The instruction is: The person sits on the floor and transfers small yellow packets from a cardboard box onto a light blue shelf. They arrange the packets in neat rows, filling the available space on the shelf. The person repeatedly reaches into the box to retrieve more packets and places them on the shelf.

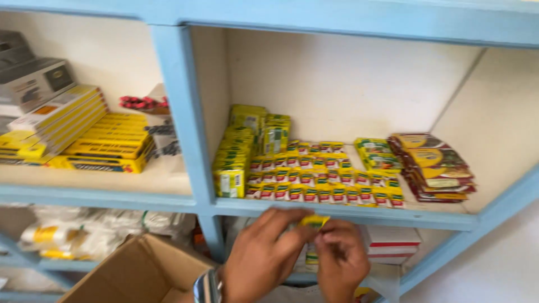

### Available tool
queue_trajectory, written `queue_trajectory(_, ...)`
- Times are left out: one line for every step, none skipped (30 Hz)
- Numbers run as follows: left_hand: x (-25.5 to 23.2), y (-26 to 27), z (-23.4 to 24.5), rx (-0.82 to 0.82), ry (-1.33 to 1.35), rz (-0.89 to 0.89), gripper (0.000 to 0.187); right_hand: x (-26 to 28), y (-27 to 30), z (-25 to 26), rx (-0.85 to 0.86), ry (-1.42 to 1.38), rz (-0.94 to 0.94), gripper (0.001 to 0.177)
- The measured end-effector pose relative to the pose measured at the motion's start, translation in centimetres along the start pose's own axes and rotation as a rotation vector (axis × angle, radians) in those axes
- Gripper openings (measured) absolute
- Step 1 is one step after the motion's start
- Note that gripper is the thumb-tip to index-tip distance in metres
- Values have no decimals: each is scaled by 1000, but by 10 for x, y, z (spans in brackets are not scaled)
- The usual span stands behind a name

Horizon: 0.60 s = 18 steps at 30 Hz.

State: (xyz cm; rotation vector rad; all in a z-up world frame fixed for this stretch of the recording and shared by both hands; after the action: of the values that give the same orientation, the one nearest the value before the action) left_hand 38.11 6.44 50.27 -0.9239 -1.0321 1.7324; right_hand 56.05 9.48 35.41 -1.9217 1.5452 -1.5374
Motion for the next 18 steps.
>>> queue_trajectory(4,-16,-17,0,14,-12,27,0,-25,7,-10,9,13,26)
queue_trajectory(10,-33,-31,-19,43,3,23,-3,-48,14,-26,77,18,23)
queue_trajectory(16,-49,-45,-38,71,18,19,-4,-72,21,-42,144,24,21)
queue_trajectory(28,-65,-65,-37,78,12,19,-10,-101,23,-49,148,29,21)
queue_trajectory(49,-79,-89,4,133,95,15,-10,-128,18,19,180,97,18)
queue_trajectory(69,-93,-113,45,185,180,12,-11,-154,11,92,210,164,16)
queue_trajectory(84,-102,-132,44,188,175,12,-17,-172,16,88,212,169,16)
queue_trajectory(106,-110,-154,68,155,244,15,-23,-192,16,111,396,222,15)
queue_trajectory(129,-118,-174,93,122,312,18,-29,-211,16,131,581,274,14)
queue_trajectory(145,-119,-195,88,123,305,18,-43,-216,26,130,579,282,14)
queue_trajectory(166,-118,-219,116,63,340,18,-56,-219,31,149,795,365,13)
queue_trajectory(188,-119,-242,143,1,370,19,-71,-224,36,163,1010,449,13)
queue_trajectory(200,-117,-258,137,1,360,19,-76,-223,40,156,1008,459,13)
queue_trajectory(216,-113,-278,173,-21,385,20,-89,-222,44,186,1116,437,17)
queue_trajectory(232,-108,-298,207,-44,411,20,-102,-220,48,215,1224,414,21)
queue_trajectory(237,-110,-305,209,-42,409,20,-105,-219,48,213,1226,413,21)
queue_trajectory(251,-105,-316,243,-28,520,18,-115,-219,49,243,1275,365,23)
queue_trajectory(262,-100,-330,282,-8,626,17,-123,-218,53,267,1328,314,26)
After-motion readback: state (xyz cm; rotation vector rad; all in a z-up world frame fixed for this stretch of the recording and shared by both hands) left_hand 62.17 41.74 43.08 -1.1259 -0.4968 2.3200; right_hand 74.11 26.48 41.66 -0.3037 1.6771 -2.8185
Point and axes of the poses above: each hand's wrist, its own y-axis away from the middle knuckle, its own z-axis out of the back of the hand, x = y × z, the point moved 10 cm from there along -y, towards the middle knuckle, and after that the axes turned 8 degrees about -x, right-handed, at the moved point
